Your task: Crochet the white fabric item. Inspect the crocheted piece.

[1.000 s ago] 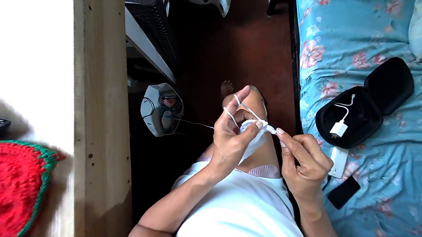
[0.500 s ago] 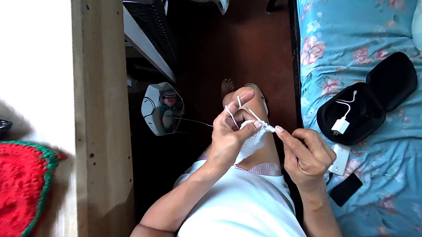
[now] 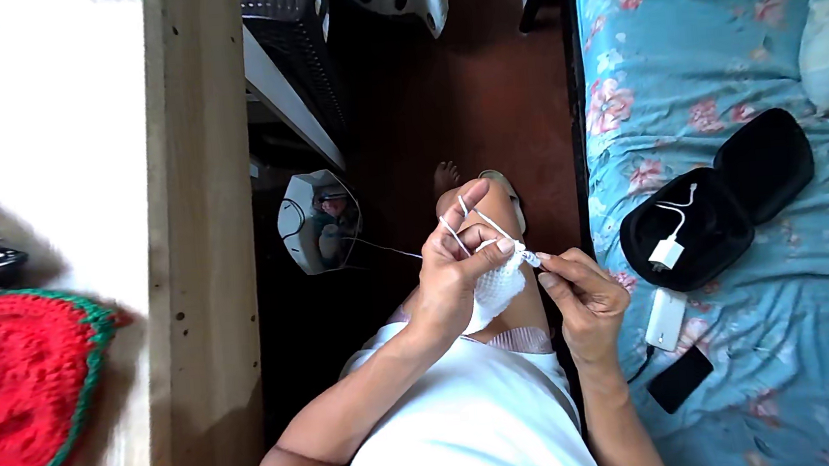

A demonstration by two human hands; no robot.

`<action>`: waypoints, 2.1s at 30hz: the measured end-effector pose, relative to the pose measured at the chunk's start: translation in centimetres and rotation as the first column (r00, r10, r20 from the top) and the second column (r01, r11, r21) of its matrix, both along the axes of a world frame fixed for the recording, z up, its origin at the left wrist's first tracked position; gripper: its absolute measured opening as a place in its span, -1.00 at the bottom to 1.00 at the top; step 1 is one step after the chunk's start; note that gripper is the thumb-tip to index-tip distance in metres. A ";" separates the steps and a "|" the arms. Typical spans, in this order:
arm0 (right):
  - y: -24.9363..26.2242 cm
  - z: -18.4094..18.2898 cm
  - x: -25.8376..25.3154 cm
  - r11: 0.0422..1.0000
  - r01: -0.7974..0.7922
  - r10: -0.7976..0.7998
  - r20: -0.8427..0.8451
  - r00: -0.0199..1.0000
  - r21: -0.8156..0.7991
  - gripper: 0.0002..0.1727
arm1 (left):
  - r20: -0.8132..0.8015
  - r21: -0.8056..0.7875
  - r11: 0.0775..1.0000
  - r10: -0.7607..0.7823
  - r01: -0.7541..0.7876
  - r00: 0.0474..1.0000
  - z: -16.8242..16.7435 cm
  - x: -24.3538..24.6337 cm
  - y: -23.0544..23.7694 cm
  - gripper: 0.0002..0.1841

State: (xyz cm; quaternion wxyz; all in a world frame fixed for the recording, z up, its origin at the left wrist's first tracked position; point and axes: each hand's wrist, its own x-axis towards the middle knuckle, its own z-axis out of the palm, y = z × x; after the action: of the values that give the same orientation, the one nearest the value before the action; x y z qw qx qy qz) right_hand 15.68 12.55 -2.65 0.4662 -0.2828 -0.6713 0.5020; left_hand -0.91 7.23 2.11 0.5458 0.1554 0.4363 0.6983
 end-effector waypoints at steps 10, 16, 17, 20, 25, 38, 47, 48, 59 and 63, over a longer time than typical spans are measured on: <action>-0.9 2.0 0.0 0.908 0.158 -0.278 0.276 0.920 0.389 -0.78 | -0.218 0.111 0.989 0.119 -0.097 0.969 -0.4 0.8 -0.2 -0.21; -0.9 2.2 0.0 0.870 0.148 -0.322 0.314 0.893 0.470 -0.77 | -0.246 0.116 0.990 0.113 -0.086 0.963 -0.3 0.6 -0.2 -0.22; -0.9 2.2 0.0 0.863 0.148 -0.329 0.315 0.890 0.484 -0.77 | -0.253 0.115 0.990 0.113 -0.086 0.961 -0.3 0.6 -0.2 -0.22; -0.8 2.1 -0.1 0.845 0.140 -0.345 0.328 0.879 0.516 -0.75 | -0.292 0.134 0.988 0.118 -0.081 0.949 -0.4 0.5 -0.2 -0.23; -0.4 1.9 -0.3 0.880 0.125 -0.279 0.284 0.918 0.459 -0.78 | -0.377 0.155 0.988 0.082 -0.025 0.923 -0.1 0.0 -0.3 -0.17; 0.5 0.3 -0.3 0.964 -0.166 0.132 -0.166 0.977 -0.208 -0.80 | -0.108 0.065 0.998 0.019 -0.012 0.994 0.1 0.0 -0.1 0.00; -1.4 0.7 -1.9 0.745 -0.345 0.018 -0.501 0.865 -0.571 -0.72 | -0.051 0.093 0.993 0.073 -0.068 0.996 0.2 1.0 -0.3 0.02; -1.5 0.8 -1.9 0.744 -0.343 0.016 -0.498 0.867 -0.574 -0.72 | -0.067 0.112 0.991 0.085 -0.078 0.994 0.1 1.1 -0.3 0.02; -2.2 2.6 -1.1 0.984 0.169 -0.174 0.085 0.981 0.054 -0.78 | -0.075 0.125 0.988 0.103 -0.093 0.992 0.3 1.1 -0.5 -0.05; -2.1 2.6 -0.9 0.964 0.185 -0.212 0.132 0.968 0.188 -0.80 | -0.086 0.105 0.991 0.093 -0.083 0.992 0.3 1.0 -0.5 -0.07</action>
State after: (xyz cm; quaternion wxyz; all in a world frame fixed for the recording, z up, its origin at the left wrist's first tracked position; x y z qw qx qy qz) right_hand 14.74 10.49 0.00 0.4851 -0.3441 -0.7143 0.3690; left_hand 0.08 6.74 2.42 0.4854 0.1951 0.4312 0.7351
